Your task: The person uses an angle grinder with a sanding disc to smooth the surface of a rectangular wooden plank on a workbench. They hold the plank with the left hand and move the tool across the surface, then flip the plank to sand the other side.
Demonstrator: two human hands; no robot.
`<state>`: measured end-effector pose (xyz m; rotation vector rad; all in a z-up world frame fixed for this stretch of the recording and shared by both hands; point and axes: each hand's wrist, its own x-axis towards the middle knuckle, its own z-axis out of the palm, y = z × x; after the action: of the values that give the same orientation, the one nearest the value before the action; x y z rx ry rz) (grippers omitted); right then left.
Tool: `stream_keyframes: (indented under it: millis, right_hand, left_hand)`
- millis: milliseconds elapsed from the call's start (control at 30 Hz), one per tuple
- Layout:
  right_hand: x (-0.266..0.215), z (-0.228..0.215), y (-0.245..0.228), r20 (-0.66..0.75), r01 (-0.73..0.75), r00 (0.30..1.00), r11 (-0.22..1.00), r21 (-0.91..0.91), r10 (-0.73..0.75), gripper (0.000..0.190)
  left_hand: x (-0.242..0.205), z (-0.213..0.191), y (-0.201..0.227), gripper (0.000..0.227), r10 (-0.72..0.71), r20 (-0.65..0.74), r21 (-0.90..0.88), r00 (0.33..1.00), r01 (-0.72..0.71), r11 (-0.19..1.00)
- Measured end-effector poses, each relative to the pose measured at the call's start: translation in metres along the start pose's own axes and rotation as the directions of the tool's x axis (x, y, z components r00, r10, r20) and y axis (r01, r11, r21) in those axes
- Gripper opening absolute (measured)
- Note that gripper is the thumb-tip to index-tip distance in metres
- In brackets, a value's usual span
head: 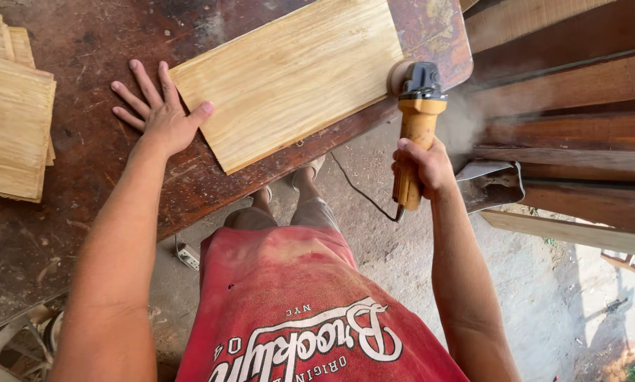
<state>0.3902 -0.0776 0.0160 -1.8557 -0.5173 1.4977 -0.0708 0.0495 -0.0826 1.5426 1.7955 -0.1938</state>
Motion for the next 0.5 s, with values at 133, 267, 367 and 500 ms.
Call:
stream_keyframes:
  millis: [133,267,367,500]
  right_hand:
    - [-0.011,0.032,0.0,0.124,0.0,0.992,0.986,-0.168,0.021,0.033]
    - [-0.018,0.052,0.01,0.279,0.343,0.93,0.838,-0.424,-0.239,0.038]
    - [-0.01,0.039,0.01,0.204,0.111,0.978,0.914,-0.39,-0.032,0.034]
    - [0.007,-0.008,-0.006,0.153,0.047,0.987,0.997,-0.058,-0.038,0.027]
  left_hand:
    - [0.0,-0.003,0.002,0.115,-0.009,-0.014,0.014,1.0,0.009,1.0]
    - [-0.005,0.002,0.007,0.116,-0.019,-0.027,0.021,0.999,0.02,1.0]
    - [-0.007,0.001,0.004,0.116,-0.022,-0.045,-0.021,0.999,0.022,1.0]
    - [-0.003,0.004,0.003,0.115,-0.011,-0.071,-0.036,0.997,0.009,0.999]
